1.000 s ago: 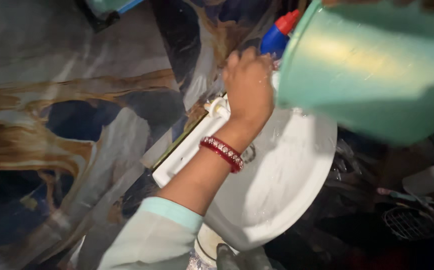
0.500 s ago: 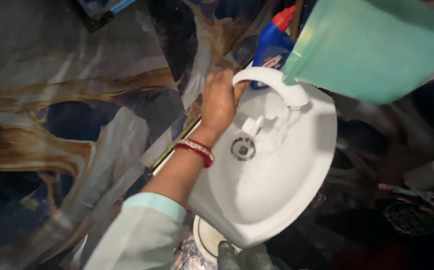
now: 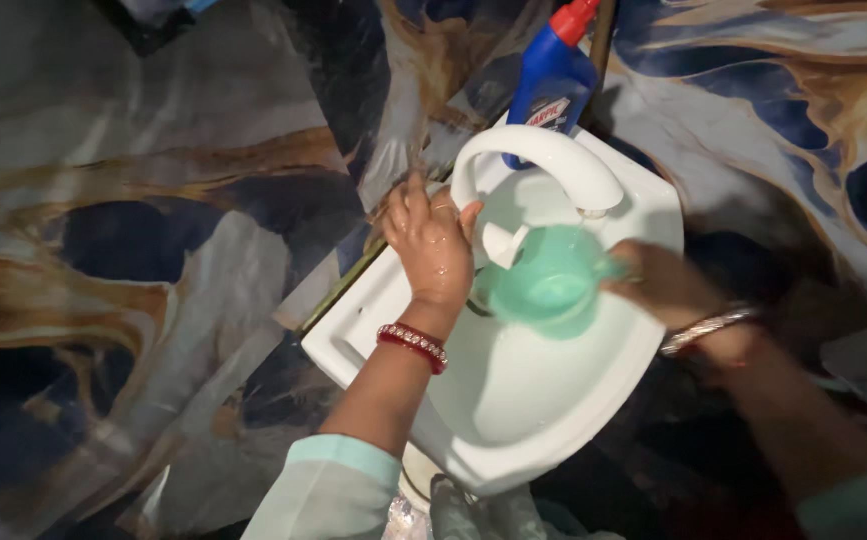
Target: The person cleans a faucet and a small plastic component in a white sink using a toothbrush and liquid cleaner from a blue bottle, then rinses them with water from a green pitcher.
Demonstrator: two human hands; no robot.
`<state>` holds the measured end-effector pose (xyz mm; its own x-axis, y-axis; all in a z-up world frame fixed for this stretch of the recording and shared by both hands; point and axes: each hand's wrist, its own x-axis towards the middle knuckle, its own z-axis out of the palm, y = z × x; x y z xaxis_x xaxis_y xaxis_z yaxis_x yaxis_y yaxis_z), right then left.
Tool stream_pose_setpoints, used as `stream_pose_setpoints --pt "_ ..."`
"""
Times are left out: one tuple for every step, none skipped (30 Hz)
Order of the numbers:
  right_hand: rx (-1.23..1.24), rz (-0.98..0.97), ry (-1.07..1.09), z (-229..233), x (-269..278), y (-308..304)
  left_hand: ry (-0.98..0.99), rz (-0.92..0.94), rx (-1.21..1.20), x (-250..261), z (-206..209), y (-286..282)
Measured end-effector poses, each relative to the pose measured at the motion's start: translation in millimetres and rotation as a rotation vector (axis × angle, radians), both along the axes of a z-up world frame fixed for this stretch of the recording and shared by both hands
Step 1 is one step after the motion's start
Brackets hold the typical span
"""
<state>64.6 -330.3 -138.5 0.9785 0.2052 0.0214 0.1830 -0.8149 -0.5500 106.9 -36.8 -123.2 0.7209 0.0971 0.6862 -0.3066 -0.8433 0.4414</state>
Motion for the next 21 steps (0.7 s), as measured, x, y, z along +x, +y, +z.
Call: stream_pose_setpoints --pt "0.078 0.007 -0.014 -20.6 1.6 8.7 0.001 -0.005 -0.015 -0.6 0.5 0.7" --pt "0.158 0.018 -0.026 -37.4 4.6 15.9 0.019 -0.014 0.001 -2.6 0.4 2.6" --pt "0.132 0.027 0.001 -46.1 9.2 16.0 0.038 -0.024 0.017 -5.0 -0.1 4.8" --pt "0.108 0.04 0.026 -51.3 14.1 17.7 0.054 -0.03 0.034 -7.0 -0.9 8.0" --pt "0.083 0.052 0.051 -52.0 17.3 20.1 0.041 -0.044 0.028 -10.9 -2.7 10.9" --pt "0.02 0.111 -0.018 -47.2 20.5 22.5 0.024 -0.059 0.022 -13.6 -3.9 13.6" --pt "-0.043 0.17 -0.087 -37.8 22.0 25.0 0.006 -0.074 0.017 -13.7 -4.2 15.7" --pt "-0.11 0.228 -0.151 -25.2 20.6 26.9 0.022 -0.069 0.015 -12.4 -4.5 15.6" --pt "-0.062 0.235 -0.252 -10.7 19.8 31.8 0.038 -0.065 0.013 -11.1 -4.7 15.2" --pt "-0.013 0.239 -0.349 2.7 18.0 41.5 0.058 -0.063 0.01 -12.1 -5.3 14.4" --pt "0.035 0.242 -0.446 12.4 16.5 58.7 0.056 -0.066 0.008 -13.8 -5.5 14.6" --pt "0.126 0.188 -0.425 20.0 14.7 80.4 0.048 -0.071 0.007 -12.9 -3.9 15.6" --pt "0.217 0.133 -0.402 25.8 9.9 101.5 0.04 -0.075 0.006 -12.2 -2.1 16.7" --pt "0.305 0.075 -0.379 30.8 4.3 120.3 0.059 -0.066 0.014 -11.8 -0.5 16.6" --pt "0.332 -0.086 -0.241 33.6 -2.5 138.2 0.078 -0.057 0.022 -12.1 0.8 16.8" --pt "0.357 -0.249 -0.108 35.5 -9.5 152.6 0.092 -0.052 0.029 -10.2 2.9 15.6" --pt "0.38 -0.41 0.026 37.1 -15.3 157.7 0.079 -0.06 0.031 -9.5 4.2 15.5" --pt "0.313 -0.31 -0.2 37.2 -17.6 158.0 0.071 -0.065 0.034 -11.1 3.9 17.0" --pt "0.242 -0.206 -0.423 34.7 -16.3 158.6 0.062 -0.07 0.037 -10.6 3.2 16.7" --pt "0.17 -0.097 -0.625 28.2 -20.4 158.4 0.065 -0.064 0.035 -12.1 0.4 16.4" --pt "0.077 -0.023 -0.691 22.0 -22.5 155.7 0.067 -0.057 0.033 -10.5 -1.5 16.1"
